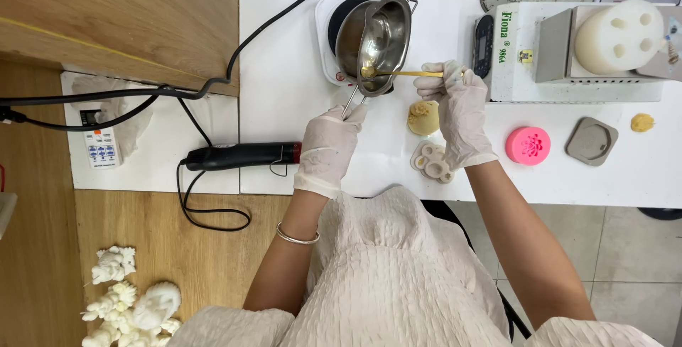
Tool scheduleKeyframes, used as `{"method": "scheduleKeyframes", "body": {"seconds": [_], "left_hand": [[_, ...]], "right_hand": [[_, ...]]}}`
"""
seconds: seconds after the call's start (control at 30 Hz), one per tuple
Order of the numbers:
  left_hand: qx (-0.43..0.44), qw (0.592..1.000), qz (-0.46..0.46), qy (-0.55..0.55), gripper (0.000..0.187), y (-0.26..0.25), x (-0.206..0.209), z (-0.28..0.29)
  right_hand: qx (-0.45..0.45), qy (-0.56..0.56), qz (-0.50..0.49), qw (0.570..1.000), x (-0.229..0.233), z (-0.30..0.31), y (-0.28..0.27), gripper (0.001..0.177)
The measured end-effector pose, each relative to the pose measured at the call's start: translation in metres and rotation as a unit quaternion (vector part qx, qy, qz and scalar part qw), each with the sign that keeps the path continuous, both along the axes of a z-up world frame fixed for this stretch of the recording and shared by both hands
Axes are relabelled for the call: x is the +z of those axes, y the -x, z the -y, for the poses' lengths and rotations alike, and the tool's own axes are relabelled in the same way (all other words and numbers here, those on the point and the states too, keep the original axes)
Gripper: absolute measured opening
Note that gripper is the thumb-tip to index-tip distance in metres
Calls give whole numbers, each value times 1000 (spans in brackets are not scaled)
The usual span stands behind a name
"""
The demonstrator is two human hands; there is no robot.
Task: Melting wax and pouring it into small molds to create candle shapes.
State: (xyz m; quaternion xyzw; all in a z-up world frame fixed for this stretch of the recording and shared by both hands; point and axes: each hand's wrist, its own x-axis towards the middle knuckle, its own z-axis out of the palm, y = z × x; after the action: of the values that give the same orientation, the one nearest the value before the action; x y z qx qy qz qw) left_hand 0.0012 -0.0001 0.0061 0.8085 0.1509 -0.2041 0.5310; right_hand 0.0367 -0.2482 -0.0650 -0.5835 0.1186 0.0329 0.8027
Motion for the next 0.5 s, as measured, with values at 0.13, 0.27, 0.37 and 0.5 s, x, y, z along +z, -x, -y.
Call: {"method": "scheduleKeyframes", "body": {"seconds": [0.13, 0.27, 0.37, 0.5], "left_hand": [[-12, 1000, -5, -25, 30, -4, 8, 1], [-11, 1000, 3, -13, 33, -1, -1, -2], [-12, 999, 34, 14, 29, 1, -12, -4], [-9, 998, 63, 25, 30, 7, -29, -7]], "right_hand": [[-46, -4, -39, 998, 17, -5, -3, 41], [-3, 155, 108, 982, 50, -12, -11, 38], [31, 204, 125, 971, 43, -4, -18, 31], [37, 97, 73, 992, 45, 1, -21, 33]]}}
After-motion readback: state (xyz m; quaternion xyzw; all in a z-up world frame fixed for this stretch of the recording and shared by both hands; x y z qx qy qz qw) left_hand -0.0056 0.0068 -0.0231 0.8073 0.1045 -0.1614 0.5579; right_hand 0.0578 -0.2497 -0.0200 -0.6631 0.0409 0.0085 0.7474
